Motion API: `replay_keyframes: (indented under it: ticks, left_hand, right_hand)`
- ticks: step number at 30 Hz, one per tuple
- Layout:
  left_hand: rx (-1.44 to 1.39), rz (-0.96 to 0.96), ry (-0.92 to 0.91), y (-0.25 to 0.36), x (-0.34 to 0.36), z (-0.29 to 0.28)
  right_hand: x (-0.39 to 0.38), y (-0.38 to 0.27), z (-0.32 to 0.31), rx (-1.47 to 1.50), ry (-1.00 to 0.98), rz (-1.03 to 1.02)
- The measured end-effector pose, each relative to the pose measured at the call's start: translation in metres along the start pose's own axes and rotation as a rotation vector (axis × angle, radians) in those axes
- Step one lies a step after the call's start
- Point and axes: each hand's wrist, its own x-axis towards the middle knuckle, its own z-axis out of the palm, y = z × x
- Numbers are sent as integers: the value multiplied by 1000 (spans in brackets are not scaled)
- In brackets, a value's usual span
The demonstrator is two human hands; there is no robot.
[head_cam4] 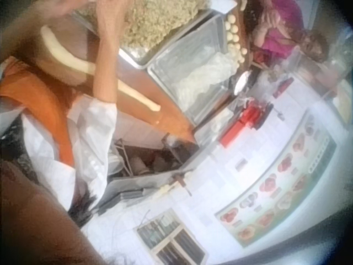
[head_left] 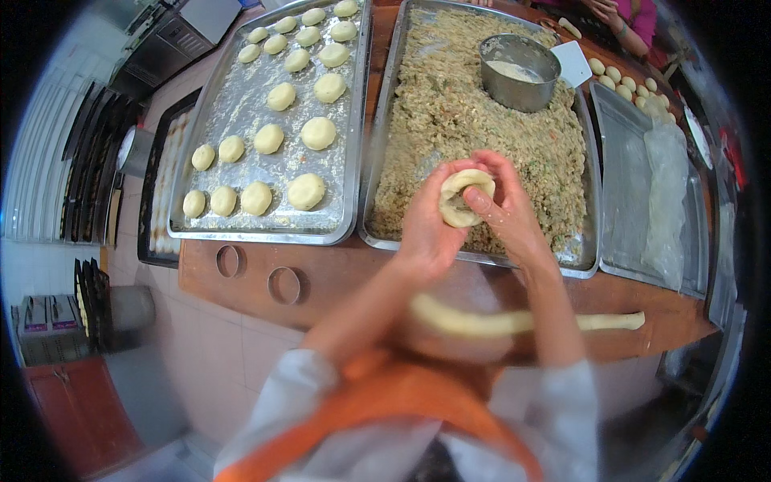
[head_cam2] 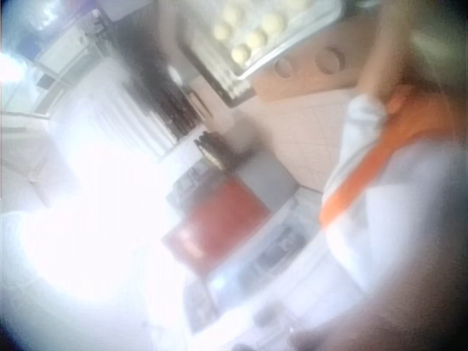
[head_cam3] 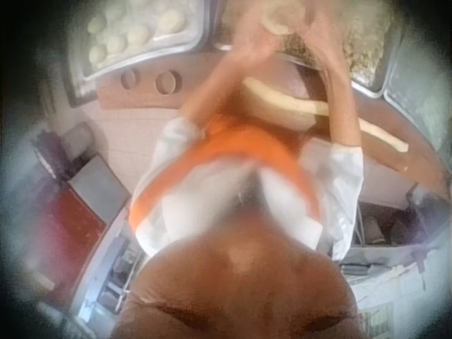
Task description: The person arranges dough balls on a tray, then breaks off sections from a roll of dough and stuffs them with filling by hand from a large container.
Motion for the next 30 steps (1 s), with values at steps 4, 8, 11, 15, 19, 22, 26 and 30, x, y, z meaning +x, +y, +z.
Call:
replay_keyframes:
  ticks: [4, 8, 11, 15, 19, 22, 26, 30]
  left_hand:
    - [135, -27, -47, -3, -4, -8]
    - [119, -14, 6, -7, -3, -4]
    - [108, -41, -4, -4, 3, -15]
    - [85, -42, 25, -5, 3, -12]
    - [7, -50, 9, -1, 0, -5]
    - [-106, -139, -116, -14, -1, 5]
    - [-196, -172, -124, -36, 20, 30]
    - [-129, 110, 15, -9, 69, 8]
  right_hand:
    - [-4, 11, -1, -12, -124, 6]
    - [-1, 20, -4, -135, -57, -48]
    - [2, 20, 1, -165, -60, -78]
    - [-4, 19, 5, -220, -84, -144]
    - [9, 13, 0, 246, -98, 29]
    - [32, 7, -15, 644, 266, 23]
    - [43, 16, -24, 815, 91, 15]
    - [27, -16, -20, 760, 213, -113]
